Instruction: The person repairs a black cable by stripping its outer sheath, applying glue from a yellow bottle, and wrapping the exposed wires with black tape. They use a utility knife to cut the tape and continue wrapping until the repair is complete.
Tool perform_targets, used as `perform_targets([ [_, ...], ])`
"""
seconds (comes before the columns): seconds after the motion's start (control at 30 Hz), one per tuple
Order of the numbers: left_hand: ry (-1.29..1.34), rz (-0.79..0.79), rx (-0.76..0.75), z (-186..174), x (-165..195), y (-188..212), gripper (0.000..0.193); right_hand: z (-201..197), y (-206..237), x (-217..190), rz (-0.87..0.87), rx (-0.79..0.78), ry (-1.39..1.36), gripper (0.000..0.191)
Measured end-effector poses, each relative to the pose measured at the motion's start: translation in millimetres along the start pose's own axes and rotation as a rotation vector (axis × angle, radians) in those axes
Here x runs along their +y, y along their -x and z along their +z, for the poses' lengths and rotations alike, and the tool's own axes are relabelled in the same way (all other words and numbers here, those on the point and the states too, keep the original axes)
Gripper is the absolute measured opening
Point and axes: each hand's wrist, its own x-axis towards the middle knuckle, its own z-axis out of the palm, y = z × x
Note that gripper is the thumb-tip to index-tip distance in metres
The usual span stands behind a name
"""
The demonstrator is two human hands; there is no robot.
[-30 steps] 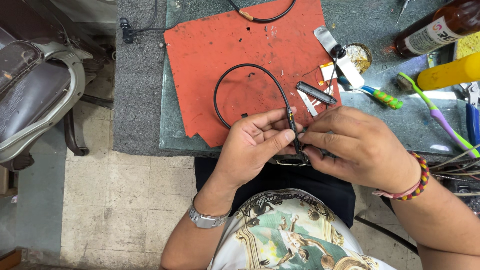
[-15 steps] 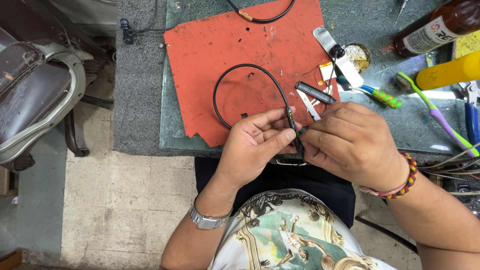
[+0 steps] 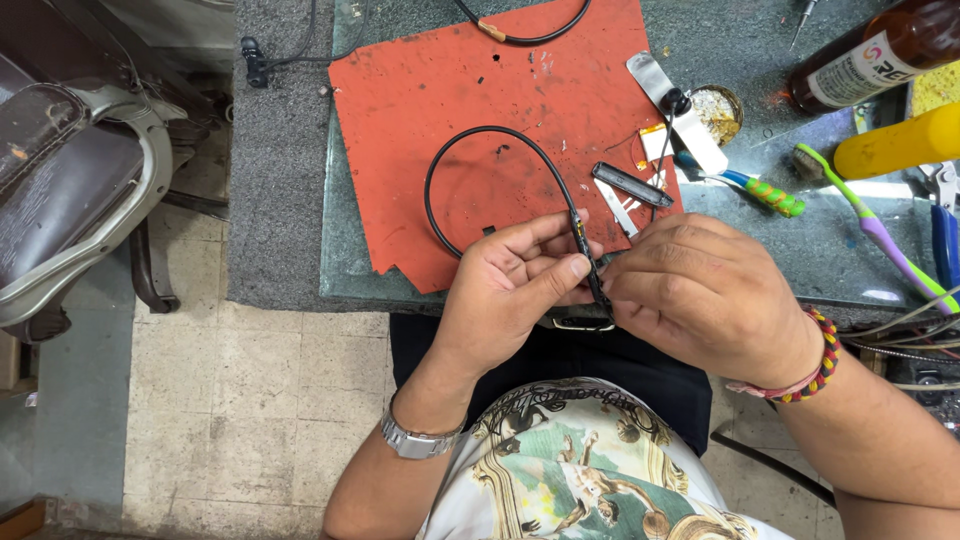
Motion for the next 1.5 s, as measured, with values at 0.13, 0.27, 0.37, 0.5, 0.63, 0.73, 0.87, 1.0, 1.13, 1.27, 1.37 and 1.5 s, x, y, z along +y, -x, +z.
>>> perform_targets([
  [0.13, -0.003, 0.003, 0.002, -0.9, -0.9, 0.8, 0.045, 3.5, 0.8, 0.5, 0.009, 0.005, -0.026, 0.036],
  [0.27, -0.015, 0.02, -0.01, -0.4, -1.8, 0.5, 0.045, 6.1, 1.5, 1.2, 0.011, 0.003, -0.035, 0.041],
  [0.37, -0.019, 0.019, -0.016, 1.0, -1.1, 0.6, 0.045, 7.6, 1.8, 3.1, 0.015, -0.001, -0.059, 0.043],
  [0.5, -0.039, 0.011, -0.028, 1.6, 1.4, 1.2, 0.044, 10.1, 2.7, 5.9, 0.032, 0.001, -0.069, 0.045],
  [0.63, -0.032, 0.012, -0.04, 2.0, 1.6, 0.0, 0.042, 11.9, 2.6, 9.0, 0.022, 0.013, -0.074, 0.045],
  [0.73, -0.019, 0.006, -0.043, 1.4, 1.4, -0.5, 0.042, 11.4, 1.1, 10.1, 0.026, 0.021, -0.122, 0.045],
  [0.87, 0.025, -0.003, -0.065, 0.1, 2.5, -0.8, 0.041, 11.1, 1.4, 10.8, 0.064, 0.019, -0.163, 0.045],
  [1.0, 0.045, -0.046, -0.079, -0.4, 6.0, 1.2, 0.042, 11.8, 1.6, 15.2, 0.104, 0.051, -0.163, 0.046],
  [1.13, 0.06, -0.063, -0.094, -1.3, 9.4, 1.4, 0.042, 10.1, 0.5, 16.9, 0.103, 0.059, -0.155, 0.045],
  [1.27, 0.071, -0.064, -0.113, -3.0, 10.0, 2.1, 0.042, 10.4, -2.6, 16.5, 0.039, 0.074, -0.074, 0.045],
  [1.37, 0.097, -0.073, -0.129, -5.1, 9.3, 2.1, 0.042, 9.4, -3.3, 16.8, 0.029, 0.092, -0.01, 0.045],
  [1.5, 0.115, -0.093, -0.136, -6.9, 9.0, 3.7, 0.041, 7.0, -5.2, 18.4, 0.035, 0.116, 0.065, 0.045],
])
